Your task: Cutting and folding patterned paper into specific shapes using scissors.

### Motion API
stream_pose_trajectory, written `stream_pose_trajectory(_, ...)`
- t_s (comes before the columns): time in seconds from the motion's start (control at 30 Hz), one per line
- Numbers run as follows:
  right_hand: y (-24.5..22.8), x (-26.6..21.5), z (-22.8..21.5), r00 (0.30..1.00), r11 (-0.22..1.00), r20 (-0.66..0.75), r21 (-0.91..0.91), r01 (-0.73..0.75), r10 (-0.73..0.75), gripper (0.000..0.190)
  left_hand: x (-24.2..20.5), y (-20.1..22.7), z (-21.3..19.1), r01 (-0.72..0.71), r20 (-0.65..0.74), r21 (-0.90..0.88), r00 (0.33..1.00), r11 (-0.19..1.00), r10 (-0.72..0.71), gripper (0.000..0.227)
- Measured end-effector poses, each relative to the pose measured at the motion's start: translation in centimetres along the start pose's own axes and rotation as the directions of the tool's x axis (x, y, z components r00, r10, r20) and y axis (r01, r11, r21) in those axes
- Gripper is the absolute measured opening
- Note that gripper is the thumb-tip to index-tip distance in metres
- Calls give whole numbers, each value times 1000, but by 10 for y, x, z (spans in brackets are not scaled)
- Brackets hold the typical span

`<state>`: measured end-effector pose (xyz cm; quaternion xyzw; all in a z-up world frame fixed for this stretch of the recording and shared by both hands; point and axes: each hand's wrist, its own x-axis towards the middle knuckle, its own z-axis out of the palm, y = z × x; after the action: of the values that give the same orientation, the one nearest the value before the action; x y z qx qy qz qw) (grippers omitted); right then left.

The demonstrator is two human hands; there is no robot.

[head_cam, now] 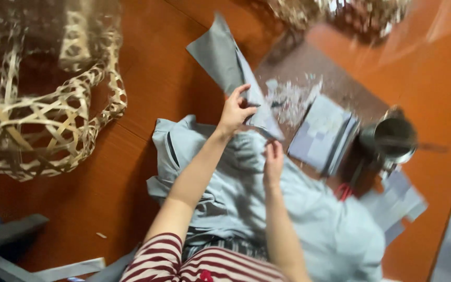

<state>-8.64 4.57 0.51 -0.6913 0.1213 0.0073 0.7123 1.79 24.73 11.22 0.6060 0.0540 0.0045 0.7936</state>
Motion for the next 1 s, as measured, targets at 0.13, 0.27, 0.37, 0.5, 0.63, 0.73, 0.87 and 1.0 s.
stream_pose_trajectory(0.13, -54, -25, -18, 969, 952, -204, -295, 77, -142, 27, -34, -33, -1, 104, 63, -227, 994, 968, -92, 82)
stream_pose_trajectory(0.27, -79, -56, -11, 958, 935, -282, -352, -46, -58, 31, -60, -30, -10, 184, 81, -145, 981, 972, -173, 93)
stream_pose_trajectory(0.37, -126, -62, 16, 917, 804, 2, -480, 351, -400, 18, -64, -40, -18, 186, 118, -228, 980, 956, -163, 90)
stream_pose_trajectory(0.5, -132, -60, 44, 884, 739, 156, -495, 456, -441, 60, -67, -44, -24, 321, 159, -376, 946, 869, -281, 73)
stream_pose_trajectory(0.63, -106, -48, 50, 893, 680, 112, -608, 409, -437, 67, -66, -71, -37, 447, 282, -329, 887, 832, -366, 48)
stream_pose_trajectory(0.73, -87, -27, 36, 941, 750, 105, -578, 321, -322, 36, -65, -71, -30, 349, 279, -339, 924, 874, -261, 48)
stream_pose_trajectory(0.87, -89, -11, 25, 997, 923, -25, -380, 63, -78, 29, -60, -86, -38, 387, 279, -365, 913, 847, -297, 44)
stream_pose_trajectory(1.0, -65, 12, -2, 980, 956, -178, -293, 29, -85, 23, -53, -103, -56, 379, 213, -342, 923, 860, -322, 41)
